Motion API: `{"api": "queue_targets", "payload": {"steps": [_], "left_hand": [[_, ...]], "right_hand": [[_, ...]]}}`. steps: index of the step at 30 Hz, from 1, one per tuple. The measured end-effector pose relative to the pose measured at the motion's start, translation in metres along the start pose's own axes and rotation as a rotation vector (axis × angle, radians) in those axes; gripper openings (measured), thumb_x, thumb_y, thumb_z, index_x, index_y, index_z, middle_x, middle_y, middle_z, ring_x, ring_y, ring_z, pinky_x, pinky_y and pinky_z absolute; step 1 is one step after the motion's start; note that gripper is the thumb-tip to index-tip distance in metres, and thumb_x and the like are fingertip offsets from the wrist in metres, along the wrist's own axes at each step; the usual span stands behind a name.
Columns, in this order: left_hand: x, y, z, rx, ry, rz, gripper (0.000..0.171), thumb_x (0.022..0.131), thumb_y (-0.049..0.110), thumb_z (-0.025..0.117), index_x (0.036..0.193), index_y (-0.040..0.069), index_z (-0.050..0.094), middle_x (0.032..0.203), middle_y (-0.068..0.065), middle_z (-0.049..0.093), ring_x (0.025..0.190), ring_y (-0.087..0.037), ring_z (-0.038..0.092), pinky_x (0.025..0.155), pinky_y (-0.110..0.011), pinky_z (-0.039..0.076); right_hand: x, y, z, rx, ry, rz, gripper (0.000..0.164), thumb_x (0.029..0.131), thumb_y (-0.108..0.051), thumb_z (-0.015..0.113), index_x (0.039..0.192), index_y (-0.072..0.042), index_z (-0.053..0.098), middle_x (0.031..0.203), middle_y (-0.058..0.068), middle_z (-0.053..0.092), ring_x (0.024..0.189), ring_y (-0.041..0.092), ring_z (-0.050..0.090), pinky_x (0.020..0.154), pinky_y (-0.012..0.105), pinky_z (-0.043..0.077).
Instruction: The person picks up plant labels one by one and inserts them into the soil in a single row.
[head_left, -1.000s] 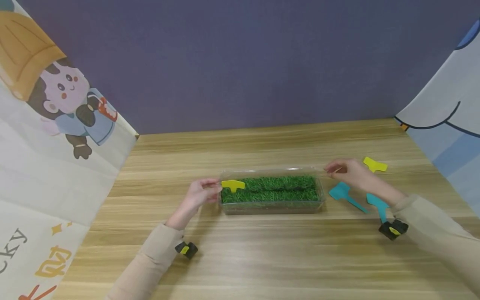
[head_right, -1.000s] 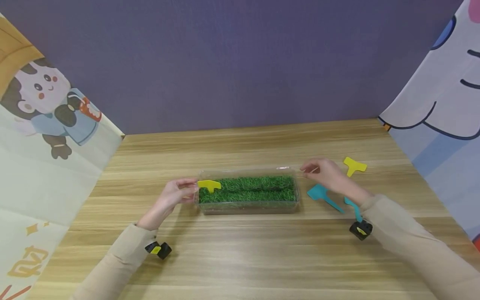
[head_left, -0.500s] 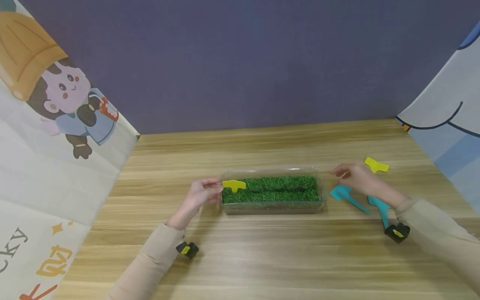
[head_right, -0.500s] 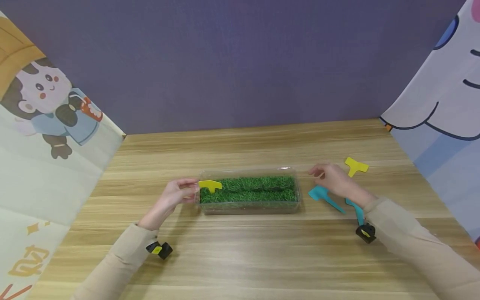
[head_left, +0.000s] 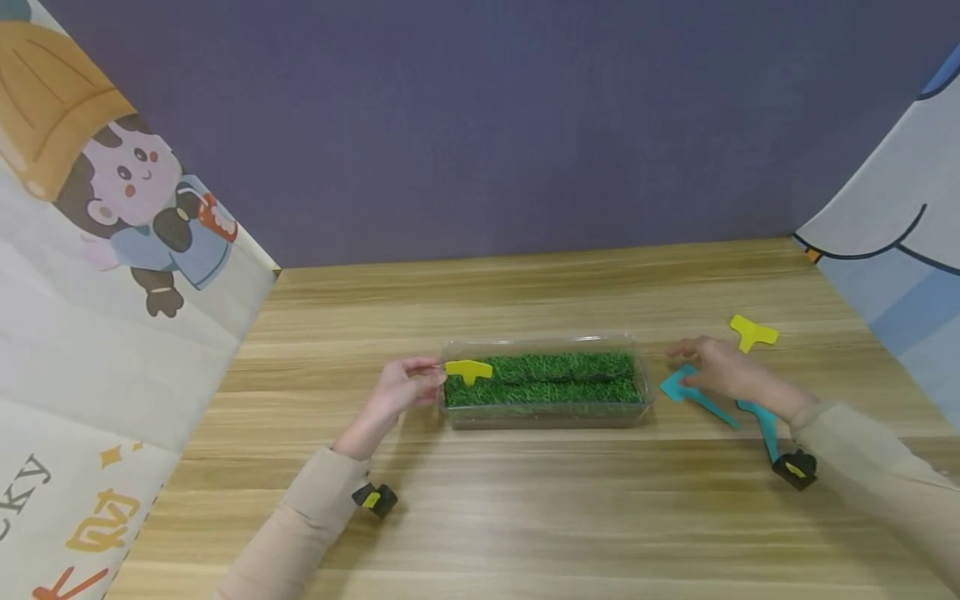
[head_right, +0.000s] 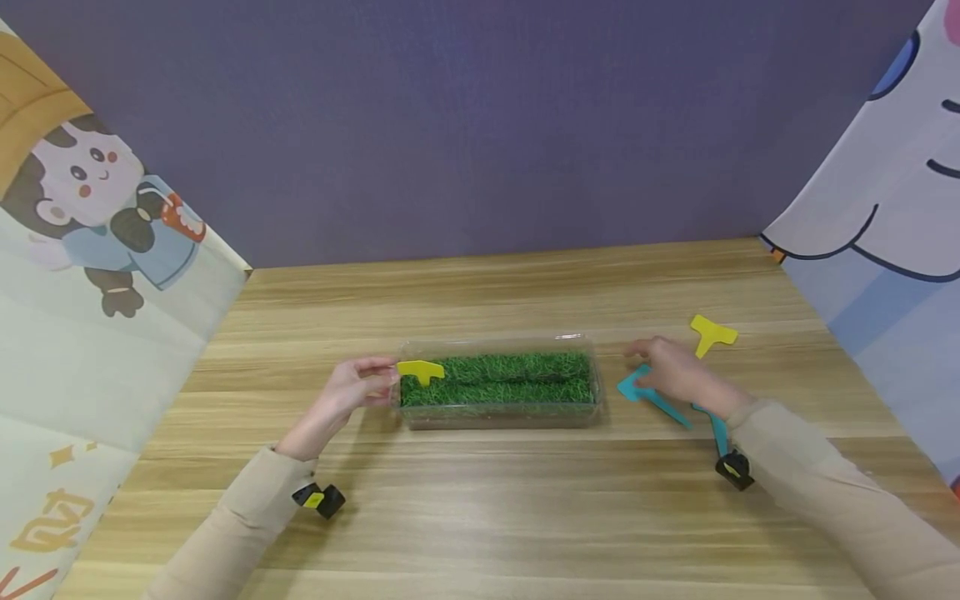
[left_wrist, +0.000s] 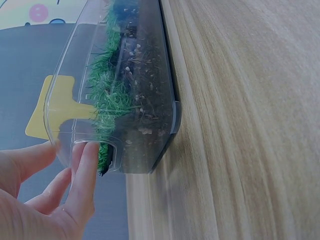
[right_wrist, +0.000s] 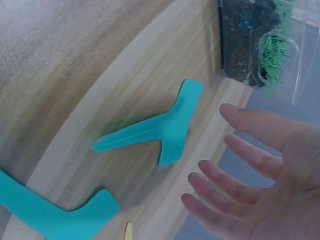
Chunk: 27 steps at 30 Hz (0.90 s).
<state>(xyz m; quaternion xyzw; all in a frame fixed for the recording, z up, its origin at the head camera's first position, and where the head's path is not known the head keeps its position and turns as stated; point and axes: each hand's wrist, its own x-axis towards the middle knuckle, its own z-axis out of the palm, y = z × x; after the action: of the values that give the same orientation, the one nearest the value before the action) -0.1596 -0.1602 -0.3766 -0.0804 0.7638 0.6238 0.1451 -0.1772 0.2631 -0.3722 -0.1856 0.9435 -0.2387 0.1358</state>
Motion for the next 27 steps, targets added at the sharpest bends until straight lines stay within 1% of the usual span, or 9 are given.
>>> {"api": "queue_targets", "payload": {"steps": [5, 9, 16, 22, 27], "left_hand": [[-0.001, 0.001, 0.001, 0.000, -0.004, 0.000, 0.039, 0.080, 0.002, 0.060, 0.117, -0.004, 0.051, 0.104, -0.018, 0.059, 0.079, -0.026, 0.060, 0.082, -0.041, 0.051], [0.000, 0.001, 0.001, 0.007, -0.002, -0.004, 0.040, 0.080, 0.002, 0.060, 0.118, -0.004, 0.050, 0.106, -0.020, 0.058, 0.084, -0.030, 0.059, 0.082, -0.040, 0.051], [0.000, 0.001, 0.001, 0.009, -0.004, -0.007, 0.040, 0.080, 0.002, 0.060, 0.118, -0.004, 0.050, 0.107, -0.020, 0.057, 0.084, -0.029, 0.059, 0.082, -0.040, 0.051], [0.001, 0.001, 0.000, 0.019, -0.006, -0.001, 0.040, 0.080, 0.002, 0.060, 0.118, -0.004, 0.050, 0.106, -0.019, 0.057, 0.082, -0.028, 0.059, 0.082, -0.041, 0.051], [0.001, 0.000, 0.000, 0.016, -0.003, 0.002, 0.039, 0.080, 0.002, 0.061, 0.117, -0.004, 0.051, 0.103, -0.018, 0.059, 0.080, -0.028, 0.060, 0.081, -0.041, 0.051]], "right_hand": [[0.000, 0.004, 0.003, -0.021, -0.009, -0.021, 0.042, 0.075, -0.003, 0.066, 0.112, 0.011, 0.052, 0.108, 0.031, 0.052, 0.100, 0.047, 0.047, 0.075, 0.052, 0.048], [0.002, 0.007, 0.005, -0.038, -0.004, -0.041, 0.043, 0.073, -0.002, 0.067, 0.110, 0.012, 0.051, 0.107, 0.030, 0.053, 0.099, 0.046, 0.047, 0.076, 0.053, 0.047], [0.002, 0.010, 0.009, -0.075, 0.004, -0.037, 0.047, 0.072, -0.004, 0.069, 0.111, 0.014, 0.050, 0.110, 0.032, 0.051, 0.100, 0.047, 0.046, 0.079, 0.055, 0.045], [0.000, 0.011, 0.012, -0.077, -0.004, 0.006, 0.052, 0.072, -0.008, 0.069, 0.114, 0.013, 0.048, 0.113, 0.034, 0.046, 0.102, 0.048, 0.042, 0.077, 0.056, 0.044], [0.000, 0.010, 0.016, -0.062, -0.010, 0.025, 0.052, 0.072, -0.007, 0.069, 0.115, 0.013, 0.048, 0.115, 0.033, 0.045, 0.103, 0.049, 0.040, 0.079, 0.057, 0.043]]}}
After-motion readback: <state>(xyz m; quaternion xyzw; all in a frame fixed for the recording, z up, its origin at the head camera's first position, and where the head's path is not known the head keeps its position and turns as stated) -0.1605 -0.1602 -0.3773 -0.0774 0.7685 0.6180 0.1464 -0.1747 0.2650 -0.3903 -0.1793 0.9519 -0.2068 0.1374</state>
